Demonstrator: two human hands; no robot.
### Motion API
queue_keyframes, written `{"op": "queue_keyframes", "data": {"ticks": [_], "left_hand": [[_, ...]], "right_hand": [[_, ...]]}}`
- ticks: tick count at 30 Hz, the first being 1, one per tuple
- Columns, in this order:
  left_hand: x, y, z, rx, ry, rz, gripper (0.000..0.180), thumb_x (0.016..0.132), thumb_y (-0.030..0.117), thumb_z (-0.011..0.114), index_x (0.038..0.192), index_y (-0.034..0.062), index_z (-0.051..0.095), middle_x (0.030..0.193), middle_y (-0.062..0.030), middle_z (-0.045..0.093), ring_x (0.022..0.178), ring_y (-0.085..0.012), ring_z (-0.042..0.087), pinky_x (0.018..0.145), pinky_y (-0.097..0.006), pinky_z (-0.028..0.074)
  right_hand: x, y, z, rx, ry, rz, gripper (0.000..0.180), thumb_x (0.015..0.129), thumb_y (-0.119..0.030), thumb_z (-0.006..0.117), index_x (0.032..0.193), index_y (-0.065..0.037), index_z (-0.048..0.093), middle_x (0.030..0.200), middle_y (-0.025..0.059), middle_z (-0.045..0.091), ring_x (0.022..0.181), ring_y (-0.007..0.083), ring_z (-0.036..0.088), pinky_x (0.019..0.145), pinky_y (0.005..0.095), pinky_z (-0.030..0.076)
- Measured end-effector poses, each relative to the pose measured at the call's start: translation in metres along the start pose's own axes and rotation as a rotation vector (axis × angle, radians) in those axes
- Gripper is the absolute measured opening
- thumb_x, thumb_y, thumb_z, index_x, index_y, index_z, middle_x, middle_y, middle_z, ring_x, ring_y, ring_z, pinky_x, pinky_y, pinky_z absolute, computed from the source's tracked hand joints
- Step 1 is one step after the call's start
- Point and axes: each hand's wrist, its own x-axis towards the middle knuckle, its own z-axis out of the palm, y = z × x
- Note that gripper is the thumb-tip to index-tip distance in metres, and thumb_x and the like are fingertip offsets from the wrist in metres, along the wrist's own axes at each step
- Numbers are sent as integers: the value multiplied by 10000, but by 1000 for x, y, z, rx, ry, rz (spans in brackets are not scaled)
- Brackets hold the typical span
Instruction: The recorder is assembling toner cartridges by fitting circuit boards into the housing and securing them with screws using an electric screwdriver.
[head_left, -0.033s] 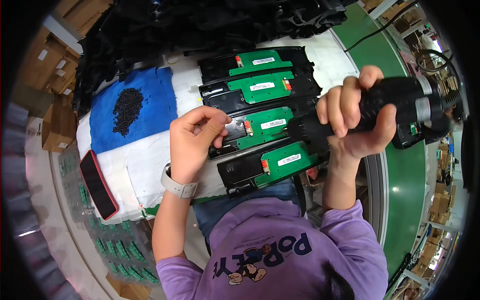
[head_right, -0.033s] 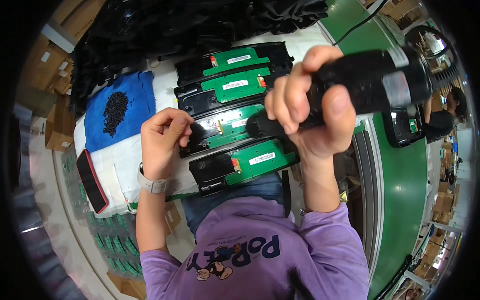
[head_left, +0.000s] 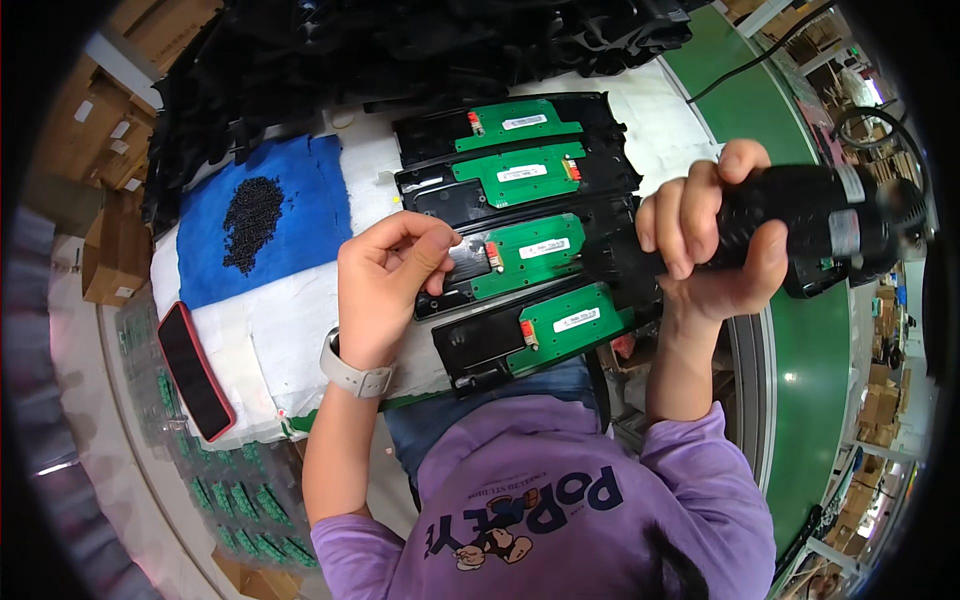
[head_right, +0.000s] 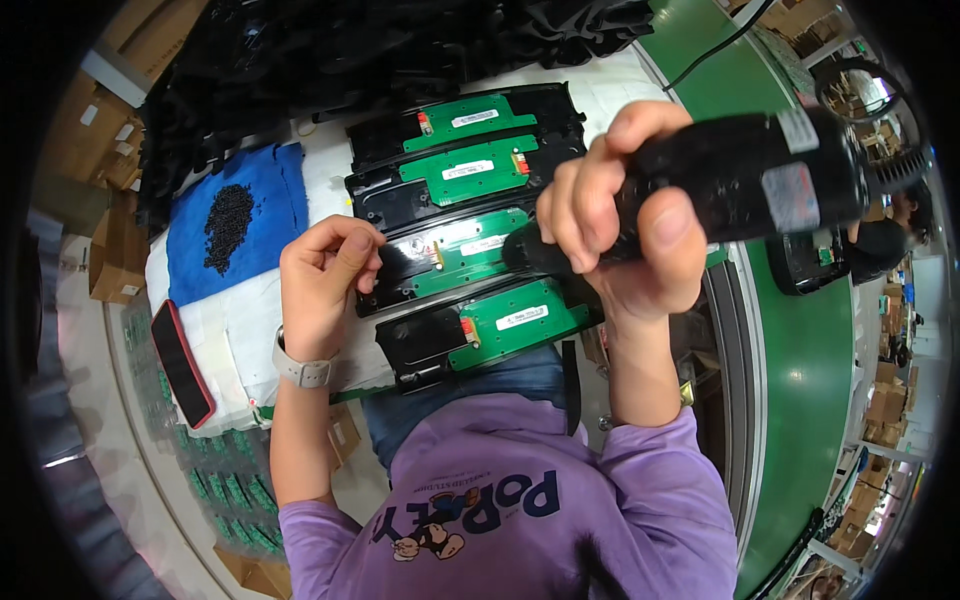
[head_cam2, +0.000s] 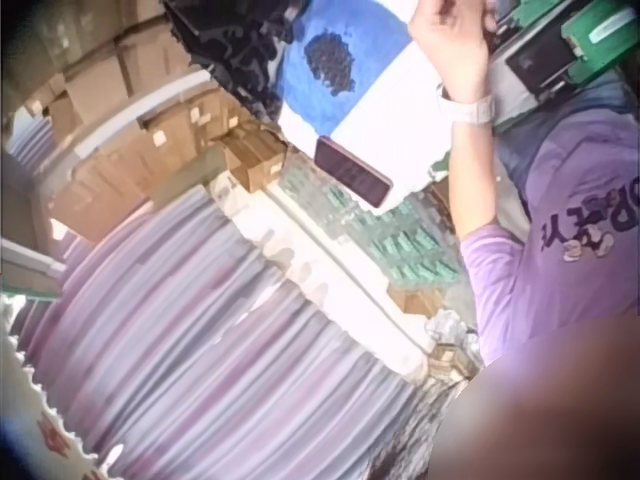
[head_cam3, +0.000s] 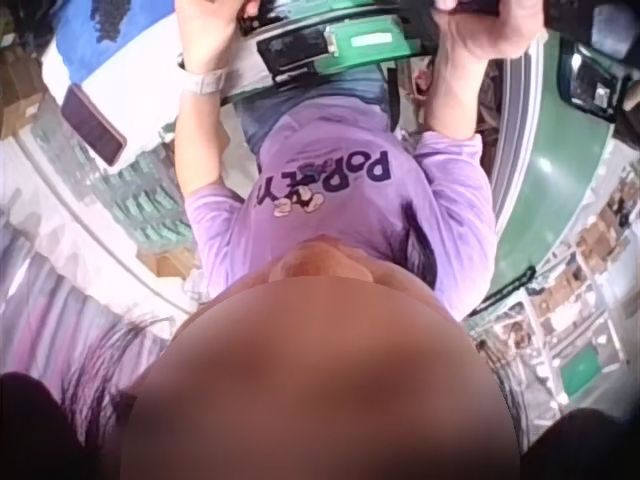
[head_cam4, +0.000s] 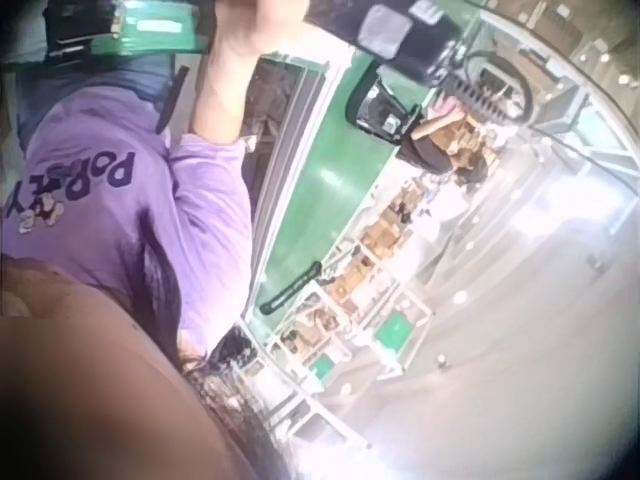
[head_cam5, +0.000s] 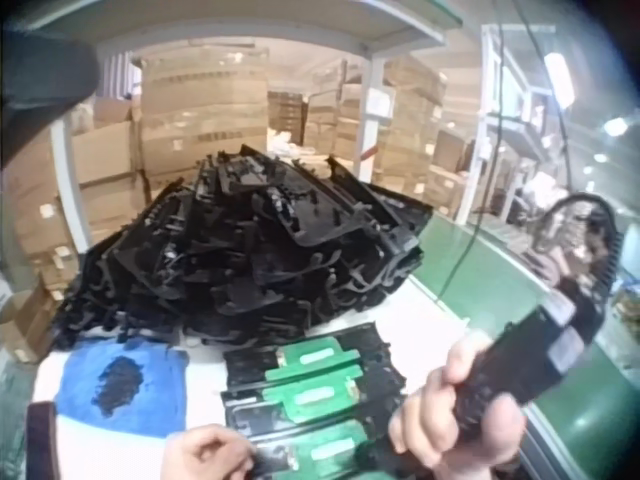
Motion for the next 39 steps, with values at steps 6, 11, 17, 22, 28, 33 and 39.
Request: {"op": "queue_keyframes", "data": {"ticks": [6, 11, 17, 22, 28, 33, 39], "left_hand": [[-1, 1, 6, -15, -90, -40, 114, 851, 35, 609, 935, -42, 607, 791, -54, 622, 645, -75, 566, 610, -185, 459], [1, -1, 6, -19, -148, -22, 146, 850, 24, 606, 977, -46, 589, 862, -68, 632, 707, -93, 595, 666, -200, 484], [1, -1, 6, -6, -156, -72, 141, 855, 35, 605, 970, -45, 592, 833, -72, 637, 706, -98, 607, 660, -203, 487], [3, -2, 6, 47, -147, -77, 149, 896, 92, 560, 974, -29, 597, 790, -74, 625, 651, -94, 588, 598, -200, 463], [4, -2, 6, -10, -146, -69, 140, 917, 90, 514, 962, -22, 586, 769, -62, 600, 632, -97, 560, 609, -198, 451], [3, -3, 9, -30, -83, -70, 131, 889, 67, 554, 982, -23, 572, 789, -62, 604, 661, -93, 567, 648, -202, 460], [-1, 2, 8, -99, -99, -57, 202, 852, 17, 581, 1038, -56, 561, 874, -129, 649, 746, -171, 651, 696, -249, 514]], "right_hand": [[-14, -3, -7, -167, 55, 40, 534, 831, -379, 607, 1173, -45, 368, 583, 0, 433, 420, 111, 425, 486, 282, 397], [-14, -1, -6, -143, 76, 53, 543, 804, -335, 653, 1157, -41, 364, 584, 14, 448, 413, 109, 417, 446, 268, 365], [-15, -6, 6, -240, 87, 105, 481, 796, -356, 655, 1071, -68, 384, 583, 0, 442, 424, 112, 436, 474, 276, 382], [-19, 0, 16, -138, 67, 118, 352, 769, -204, 717, 905, -80, 416, 590, 19, 469, 450, 121, 448, 457, 263, 358], [-19, 4, 19, -165, 75, 87, 363, 771, -206, 723, 900, -67, 414, 583, 17, 459, 435, 108, 415, 428, 232, 339], [-17, 4, 11, -177, -29, 102, 327, 694, -23, 688, 914, 8, 448, 678, 54, 521, 571, 97, 494, 530, 216, 420], [3, 7, 8, 64, 19, -40, 448, 834, -322, 636, 1092, -31, 413, 629, 21, 470, 454, 108, 443, 465, 271, 391]]}}
